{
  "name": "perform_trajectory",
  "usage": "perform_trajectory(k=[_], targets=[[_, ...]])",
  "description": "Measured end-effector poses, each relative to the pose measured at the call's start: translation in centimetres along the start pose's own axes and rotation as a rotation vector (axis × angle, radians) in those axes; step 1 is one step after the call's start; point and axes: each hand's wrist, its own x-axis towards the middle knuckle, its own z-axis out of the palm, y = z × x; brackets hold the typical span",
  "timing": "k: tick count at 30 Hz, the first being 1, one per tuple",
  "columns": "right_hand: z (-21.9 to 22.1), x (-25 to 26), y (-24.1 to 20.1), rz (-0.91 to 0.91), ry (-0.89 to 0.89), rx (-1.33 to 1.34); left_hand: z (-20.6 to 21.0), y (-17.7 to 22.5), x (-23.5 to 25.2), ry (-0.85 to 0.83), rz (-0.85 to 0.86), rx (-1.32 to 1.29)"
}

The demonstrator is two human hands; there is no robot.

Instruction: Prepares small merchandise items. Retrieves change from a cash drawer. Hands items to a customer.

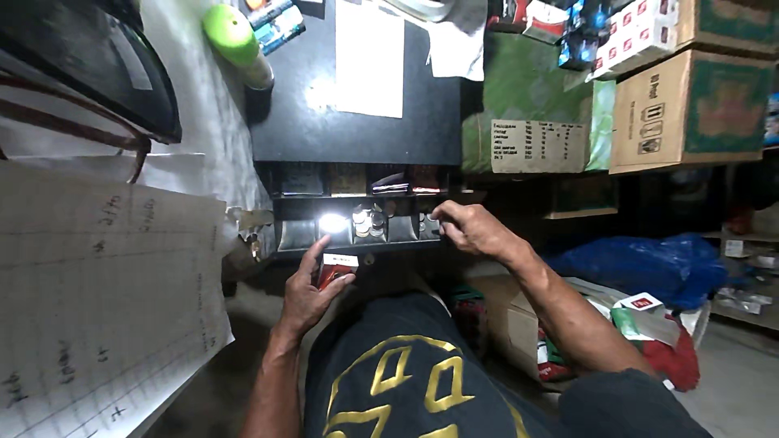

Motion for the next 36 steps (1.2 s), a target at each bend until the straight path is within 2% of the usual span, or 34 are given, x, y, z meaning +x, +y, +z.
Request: perform_trajectory(k=[3, 6, 11, 13, 16, 18, 22, 24, 31, 36], targets=[[0.9, 1.2, -2.7, 0.104, -0.188, -0.317, -0.1, 0.0, 0.1, -0.004, -0.006, 0.025], [2.1, 1.1, -4.3, 0.085, -0.21, -0.516, -0.1, 0.2, 0.1, -0.002, -0.017, 0.043], [1.1, 0.0, -3.3, -0.007, -0.248, -0.412, 0.0, 0.0, 0.1, -0.005, -0.027, 0.004], [1.5, -0.4, -2.3, -0.084, -0.174, -0.381, 0.1, -0.1, 0.1, -0.003, -0.027, -0.007], [1.7, -0.7, -0.8, -0.212, -0.019, -0.223, 0.1, -0.1, 0.2, -0.009, -0.028, -0.011], [1.1, -0.9, 0.1, -0.232, 0.062, 0.026, 0.0, 0.0, 0.2, -0.009, -0.03, -0.008], [0.0, -0.8, 1.2, -0.05, 0.197, 0.643, -0.1, 0.1, 0.2, -0.012, -0.026, 0.006], [-0.2, 0.0, 1.2, -0.019, 0.174, 0.834, -0.1, 0.0, 0.2, -0.009, -0.016, 0.006], [-0.3, 1.9, 0.2, -0.105, 0.133, 1.005, -0.2, -0.3, 0.2, -0.013, -0.001, -0.021], [-0.1, 1.0, 1.3, -0.068, 0.138, 1.109, 0.0, -0.5, 0.3, -0.004, 0.002, -0.039]])
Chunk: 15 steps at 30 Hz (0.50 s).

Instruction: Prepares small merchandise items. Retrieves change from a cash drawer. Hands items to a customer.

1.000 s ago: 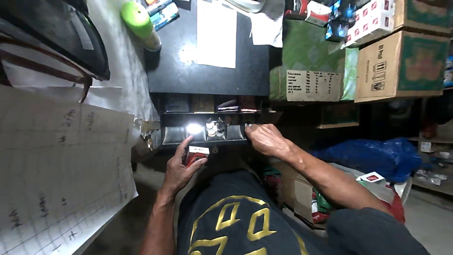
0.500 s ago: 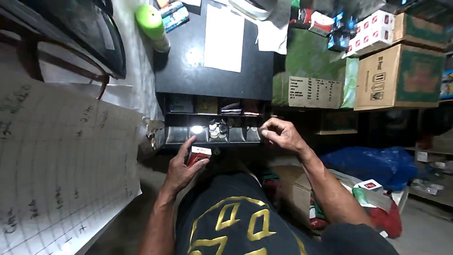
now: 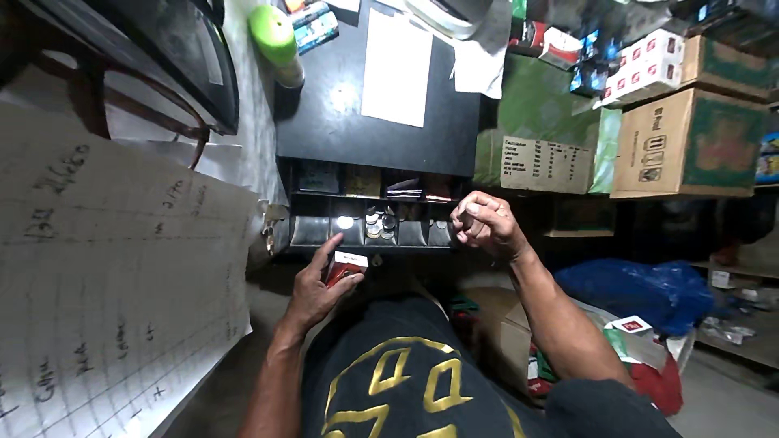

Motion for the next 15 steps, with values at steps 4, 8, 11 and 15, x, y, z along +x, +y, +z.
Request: perform_trajectory(k=[4, 8, 11, 15], targets=[[1.2, 0.5, -0.6, 0.092, 0.1, -0.371, 0.0, 0.2, 0.2, -0.007, -0.014, -0.012], [2.7, 1.3, 0.1, 0.123, -0.054, -1.209, -0.1, 0.5, 0.3, -0.003, -0.017, 0.009], [4.9, 1.4, 0.4, 0.207, -0.156, -1.587, 0.0, 0.6, 0.4, 0.004, -0.033, 0.015], [5.3, 0.1, -0.2, 0.201, -0.271, -1.709, 0.0, 0.6, 0.5, 0.006, -0.03, 0.054]])
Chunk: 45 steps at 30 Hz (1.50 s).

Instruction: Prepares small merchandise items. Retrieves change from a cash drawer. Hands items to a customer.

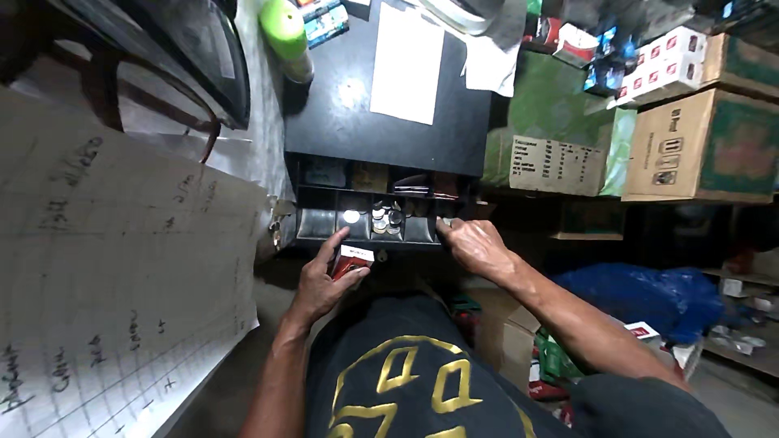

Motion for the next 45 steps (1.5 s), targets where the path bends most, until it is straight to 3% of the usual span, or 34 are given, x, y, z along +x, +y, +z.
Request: perform_trajectory(k=[5, 10, 13, 16, 22, 26, 28, 32, 34, 36, 38, 41, 45], targets=[[-1.6, -0.9, 0.2, 0.028, -0.195, 0.133, 0.1, 0.0, 0.0, -0.002, -0.002, -0.03], [-1.1, 0.2, 0.9, 0.088, -0.103, 0.193, 0.1, -0.2, -0.1, -0.005, 0.012, -0.027], [-1.3, 0.7, 0.0, 0.115, -0.16, 0.088, 0.0, -0.2, 0.1, -0.011, 0.006, -0.032], [-1.4, 0.1, 0.0, 0.12, -0.198, 0.144, -0.1, -0.2, 0.2, -0.024, 0.003, -0.058], [-0.5, -1.1, 1.8, -0.039, -0.114, 0.338, 0.0, -0.1, 0.2, -0.027, 0.006, -0.06], [0.9, -1.6, 2.3, -0.129, 0.116, 0.435, -0.1, -0.1, 0.3, -0.03, 0.017, -0.039], [0.8, -1.8, 2.8, -0.123, 0.24, 0.637, -0.1, -0.1, 0.3, -0.025, 0.018, -0.031], [-0.5, -1.6, 1.5, -0.146, 0.321, 1.538, -0.1, -0.3, 0.4, -0.017, 0.042, -0.034], [-0.8, 0.0, -0.1, -0.238, 0.323, 1.719, -0.1, -0.4, 0.5, -0.029, 0.047, -0.037], [-1.2, 2.0, -1.9, -0.198, 0.366, 1.556, -0.2, -0.5, 0.4, -0.033, 0.053, -0.032], [-1.9, 3.4, -3.8, -0.08, 0.432, 1.075, -0.2, -0.4, 0.5, -0.027, 0.068, -0.023], [-1.9, 5.1, -6.0, 0.114, 0.37, 0.434, -0.3, -0.7, 0.8, -0.034, 0.093, 0.022], [-2.0, 6.8, -8.0, 0.307, 0.307, 0.176, -0.7, -0.9, 0.9, -0.053, 0.189, 0.032]])
